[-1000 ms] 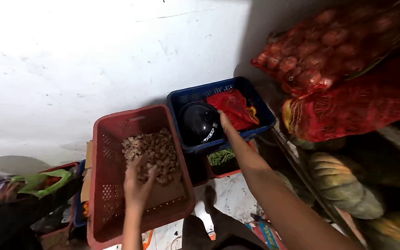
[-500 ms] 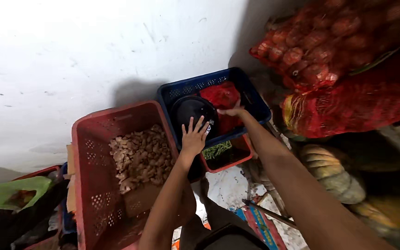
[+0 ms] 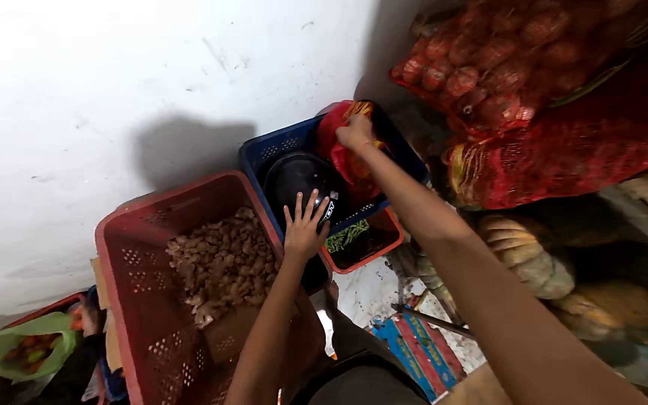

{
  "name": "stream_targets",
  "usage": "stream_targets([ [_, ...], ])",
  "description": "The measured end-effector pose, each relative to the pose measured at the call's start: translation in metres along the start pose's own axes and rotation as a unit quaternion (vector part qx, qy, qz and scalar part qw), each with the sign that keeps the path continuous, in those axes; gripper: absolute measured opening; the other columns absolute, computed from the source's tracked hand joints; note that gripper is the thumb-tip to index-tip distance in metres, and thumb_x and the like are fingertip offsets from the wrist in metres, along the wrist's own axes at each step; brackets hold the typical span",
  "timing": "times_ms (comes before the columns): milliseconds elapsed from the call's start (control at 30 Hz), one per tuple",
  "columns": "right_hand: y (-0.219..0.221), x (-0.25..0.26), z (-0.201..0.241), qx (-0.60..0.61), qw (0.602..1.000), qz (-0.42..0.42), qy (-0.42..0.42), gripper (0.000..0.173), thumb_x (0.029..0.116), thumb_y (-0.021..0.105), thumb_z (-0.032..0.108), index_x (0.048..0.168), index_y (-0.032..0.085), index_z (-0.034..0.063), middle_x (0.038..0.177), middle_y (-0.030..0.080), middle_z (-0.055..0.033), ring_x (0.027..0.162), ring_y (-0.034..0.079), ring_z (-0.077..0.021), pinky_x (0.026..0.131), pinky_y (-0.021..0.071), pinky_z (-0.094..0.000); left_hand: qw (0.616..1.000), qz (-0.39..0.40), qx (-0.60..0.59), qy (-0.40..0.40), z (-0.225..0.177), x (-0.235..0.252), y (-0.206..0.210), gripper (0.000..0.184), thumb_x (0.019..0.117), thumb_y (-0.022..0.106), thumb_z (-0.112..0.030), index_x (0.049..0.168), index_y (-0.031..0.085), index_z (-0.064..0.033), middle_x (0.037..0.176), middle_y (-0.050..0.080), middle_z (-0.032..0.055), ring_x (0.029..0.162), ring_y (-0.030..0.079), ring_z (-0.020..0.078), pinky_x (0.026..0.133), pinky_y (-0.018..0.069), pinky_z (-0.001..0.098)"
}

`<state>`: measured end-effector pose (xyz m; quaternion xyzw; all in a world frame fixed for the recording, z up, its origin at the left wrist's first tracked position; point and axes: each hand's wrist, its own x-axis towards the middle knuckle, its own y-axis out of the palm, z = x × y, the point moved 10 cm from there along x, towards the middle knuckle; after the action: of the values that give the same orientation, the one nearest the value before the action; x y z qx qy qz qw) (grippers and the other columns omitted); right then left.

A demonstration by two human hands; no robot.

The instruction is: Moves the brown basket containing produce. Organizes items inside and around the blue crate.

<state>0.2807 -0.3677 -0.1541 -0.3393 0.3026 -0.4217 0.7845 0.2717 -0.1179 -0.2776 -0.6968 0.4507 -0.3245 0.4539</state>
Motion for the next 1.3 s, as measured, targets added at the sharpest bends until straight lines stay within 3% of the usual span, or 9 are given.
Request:
stream_targets([
  [233, 0.134, -0.111, 0.054, 0.061, 0.985, 0.047, -0.155, 0.041, 0.1005, 0.059, 0.016, 0.137, 0.056, -0.003, 0.13, 0.062, -0.0255, 0.119, 0.064, -0.0394, 0.098, 0.0547, -0.0556, 1.0, 0.003, 0.005, 0.003, -0.002, -0.004, -0.004, 0.052, 0.1023, 0.046, -0.051, 0.149, 0.054, -0.0288, 0.158, 0.049, 0.0039, 0.155, 0.027, 0.0344, 0.122, 0.0066, 0.0713],
  [400, 0.119, -0.132, 0.067, -0.096, 0.929, 0.02, -0.356, 0.069, 0.0926, 0.066, 0.05, 0.155, 0.047, 0.0278, 0.159, 0.045, -0.0067, 0.151, 0.035, -0.0307, 0.119, 0.0299, -0.0619, 0.999, -0.038, 0.003, 0.013, -0.002, -0.005, -0.005, 0.043, 0.1035, 0.047, -0.042, 0.138, 0.065, -0.0249, 0.142, 0.063, 0.0075, 0.142, 0.047, 0.0364, 0.119, 0.0179, 0.0707],
  [500, 0.069, -0.071, -0.029, -0.175, 0.957, -0.081, -0.219, 0.062, 0.0992, 0.045, 0.065, 0.152, 0.05, 0.034, 0.166, 0.035, -0.0029, 0.157, 0.023, -0.0303, 0.122, 0.0191, -0.0667, 0.999, -0.022, 0.026, 0.015, -0.001, -0.001, -0.001, 0.052, 0.1091, 0.037, -0.04, 0.161, 0.032, -0.0418, 0.173, 0.017, -0.0043, 0.16, 0.007, 0.0321, 0.12, 0.0129, 0.0733],
  [633, 0.078, -0.012, -0.195, -0.24, 0.961, 0.136, 0.024, 0.067, 0.1017, 0.054, 0.056, 0.157, 0.044, 0.0198, 0.159, 0.042, -0.0236, 0.148, 0.033, -0.0498, 0.115, 0.0257, -0.0756, 0.999, -0.036, 0.019, 0.024, -0.004, -0.001, -0.003, 0.055, 0.1097, 0.036, -0.036, 0.162, 0.024, -0.0448, 0.174, 0.008, -0.0092, 0.16, 0.002, 0.0291, 0.119, 0.0138, 0.0747],
  [767, 0.026, -0.023, -0.111, -0.216, 0.976, 0.027, 0.004, 0.049, 0.0973, 0.065, 0.027, 0.138, 0.06, -0.001, 0.141, 0.054, -0.0338, 0.133, 0.048, -0.0548, 0.105, 0.0368, -0.0744, 0.998, -0.06, -0.017, 0.01, -0.002, -0.003, -0.012, 0.059, 0.1072, 0.046, -0.036, 0.164, 0.027, -0.0341, 0.173, 0.014, -0.0039, 0.16, 0.008, 0.0277, 0.121, 0.0164, 0.0708],
  [867, 0.045, -0.015, -0.062, -0.03, 0.999, 0.013, -0.019, 0.051, 0.1043, 0.049, 0.048, 0.133, 0.065, 0.0091, 0.135, 0.064, -0.0184, 0.129, 0.059, -0.0373, 0.105, 0.0469, -0.0623, 0.975, -0.171, -0.099, -0.103, 0.022, -0.012, -0.029, 0.103, 0.0851, 0.077, -0.046, 0.162, 0.024, -0.0011, 0.169, 0.02, 0.0218, 0.156, 0.022, 0.0359, 0.125, 0.0261, 0.054],
  [933, 0.091, -0.005, -0.077, 0.063, 0.987, 0.112, 0.094, 0.082, 0.102, 0.032, 0.07, 0.132, 0.066, 0.0017, 0.14, 0.06, -0.025, 0.135, 0.054, -0.0397, 0.111, 0.0403, -0.0636, 0.97, -0.154, -0.103, -0.16, 0.032, -0.013, -0.021, 0.119, 0.0817, 0.076, -0.057, 0.161, 0.014, 0.0066, 0.17, 0.012, 0.0253, 0.158, 0.017, 0.0364, 0.127, 0.0231, 0.0456],
  [1067, 0.148, 0.023, -0.114, 0.091, 0.964, 0.18, 0.174, 0.099, 0.0951, 0.024, 0.082, 0.141, 0.059, 0.0013, 0.147, 0.054, -0.025, 0.14, 0.05, -0.0376, 0.114, 0.0388, -0.0626, 0.976, -0.135, -0.104, -0.139, 0.031, -0.009, -0.018, 0.11, 0.0896, 0.069, -0.057, 0.159, 0.017, 0.0102, 0.168, 0.016, 0.0282, 0.157, 0.016, 0.0415, 0.129, 0.0175, 0.0466],
  [1300, 0.141, 0.009, -0.109, 0.343, 0.879, 0.233, 0.237, 0.059, 0.1045, 0.045, 0.054, 0.137, 0.056, 0.0059, 0.127, 0.064, -0.0178, 0.11, 0.064, -0.0273, 0.092, 0.054, -0.0473, 0.972, -0.189, -0.085, -0.11, 0.024, -0.011, -0.031, 0.104, 0.0852, 0.073, -0.05, 0.158, 0.026, 0.008, 0.166, 0.023, 0.0291, 0.155, 0.024, 0.0413, 0.124, 0.0232, 0.0603],
])
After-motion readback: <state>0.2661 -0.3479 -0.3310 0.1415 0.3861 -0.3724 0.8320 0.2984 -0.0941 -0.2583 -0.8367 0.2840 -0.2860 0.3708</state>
